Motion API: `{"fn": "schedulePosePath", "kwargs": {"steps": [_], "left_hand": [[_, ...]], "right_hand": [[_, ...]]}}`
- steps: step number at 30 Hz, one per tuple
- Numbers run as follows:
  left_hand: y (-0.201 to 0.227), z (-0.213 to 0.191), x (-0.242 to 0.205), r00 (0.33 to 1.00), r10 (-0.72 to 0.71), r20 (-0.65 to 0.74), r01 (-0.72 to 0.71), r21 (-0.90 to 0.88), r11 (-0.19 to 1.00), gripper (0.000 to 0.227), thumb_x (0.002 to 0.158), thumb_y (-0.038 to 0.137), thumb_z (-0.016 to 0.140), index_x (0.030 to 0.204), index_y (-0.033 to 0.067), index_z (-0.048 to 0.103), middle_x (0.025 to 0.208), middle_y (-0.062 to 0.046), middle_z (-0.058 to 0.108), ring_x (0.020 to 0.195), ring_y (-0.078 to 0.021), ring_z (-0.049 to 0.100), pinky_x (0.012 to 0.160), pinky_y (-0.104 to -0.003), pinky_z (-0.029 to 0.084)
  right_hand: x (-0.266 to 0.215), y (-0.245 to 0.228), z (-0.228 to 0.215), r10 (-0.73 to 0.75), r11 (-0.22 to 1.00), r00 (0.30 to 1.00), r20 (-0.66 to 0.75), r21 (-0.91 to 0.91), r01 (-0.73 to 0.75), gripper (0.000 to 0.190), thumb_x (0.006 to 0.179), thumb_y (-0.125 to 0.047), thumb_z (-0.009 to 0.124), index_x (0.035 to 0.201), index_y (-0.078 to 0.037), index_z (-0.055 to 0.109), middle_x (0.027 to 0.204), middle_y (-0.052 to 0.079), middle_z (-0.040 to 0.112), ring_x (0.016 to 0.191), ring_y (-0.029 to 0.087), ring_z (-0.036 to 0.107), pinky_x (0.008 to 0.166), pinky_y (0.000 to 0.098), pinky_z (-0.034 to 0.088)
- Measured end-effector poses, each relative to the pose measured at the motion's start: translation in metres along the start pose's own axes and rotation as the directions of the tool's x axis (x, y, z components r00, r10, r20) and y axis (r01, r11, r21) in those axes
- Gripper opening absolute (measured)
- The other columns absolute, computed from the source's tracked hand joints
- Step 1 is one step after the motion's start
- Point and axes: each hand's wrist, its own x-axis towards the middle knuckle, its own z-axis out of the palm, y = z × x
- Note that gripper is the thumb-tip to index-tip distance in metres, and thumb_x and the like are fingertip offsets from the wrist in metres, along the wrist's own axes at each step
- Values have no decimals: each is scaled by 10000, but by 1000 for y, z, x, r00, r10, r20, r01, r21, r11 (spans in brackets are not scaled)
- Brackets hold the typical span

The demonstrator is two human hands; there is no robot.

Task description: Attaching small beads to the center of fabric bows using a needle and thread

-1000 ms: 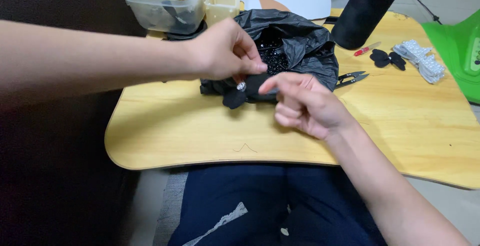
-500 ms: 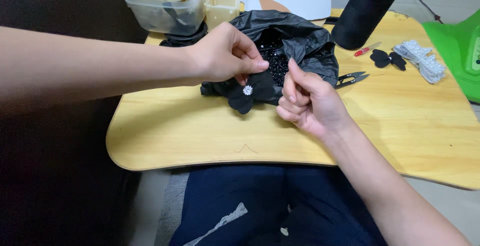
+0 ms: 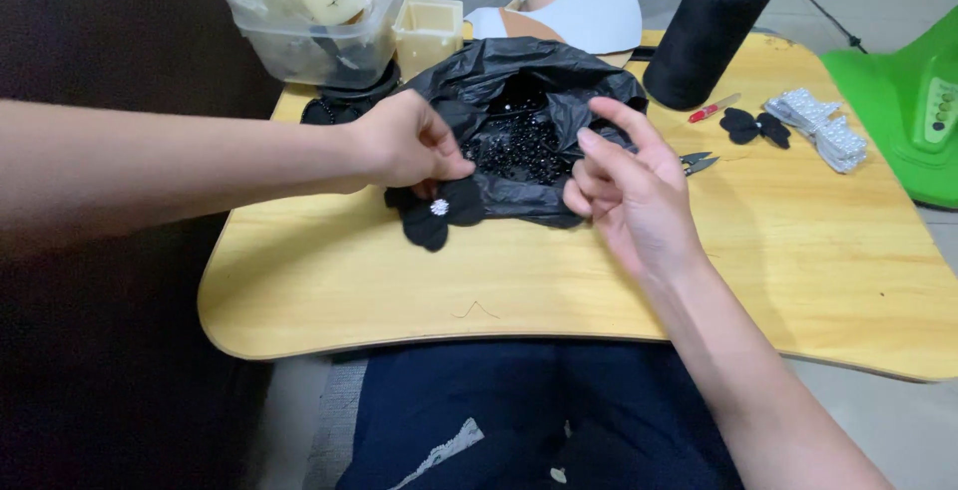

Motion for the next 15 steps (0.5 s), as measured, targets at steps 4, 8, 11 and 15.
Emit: {"fn": "schedulePosePath", "kwargs": {"steps": [4, 8, 11, 15], "left_hand": [[8, 0, -5, 995, -95, -44, 99, 96, 990, 60, 822, 198, 860, 835, 152, 823, 619, -43, 742, 562, -146, 737, 583, -243, 600], [9, 1, -7, 992, -105, -64, 108, 40, 993, 36, 833, 157, 838, 836, 123, 825, 607, -84, 738, 548, -166, 734, 573, -243, 596], [23, 2, -10, 995, -79, -53, 79, -2, 997, 54, 833, 131, 825, 854, 83, 813, 608, -115, 731, 552, -186, 727, 585, -261, 596], [43, 3, -23, 995, -68, -77, 67, -17, 998, 55, 839, 104, 814, 861, 55, 822, 619, -121, 738, 558, -186, 735, 578, -257, 603]], "right_hand": [[4, 0, -12, -13, 998, 996, -87, 57, 18, 398, 972, -28, 652, 1327, -62, 474, 691, -40, 468, 627, 70, 451, 726, 306, 535], [18, 25, -29, -189, 981, 975, -120, -74, 181, 303, 1007, 19, 536, 1288, -68, 466, 711, -35, 361, 591, 69, 388, 627, 296, 526], [15, 24, -24, -423, 834, 904, -58, -414, 364, 260, 1026, 27, 461, 1272, -58, 443, 760, 7, 379, 562, 89, 448, 537, 276, 505], [4, 16, -17, -544, 472, 830, 125, -772, 426, 231, 1045, -29, 489, 1274, -47, 468, 713, 44, 427, 542, 156, 498, 542, 290, 447]]}}
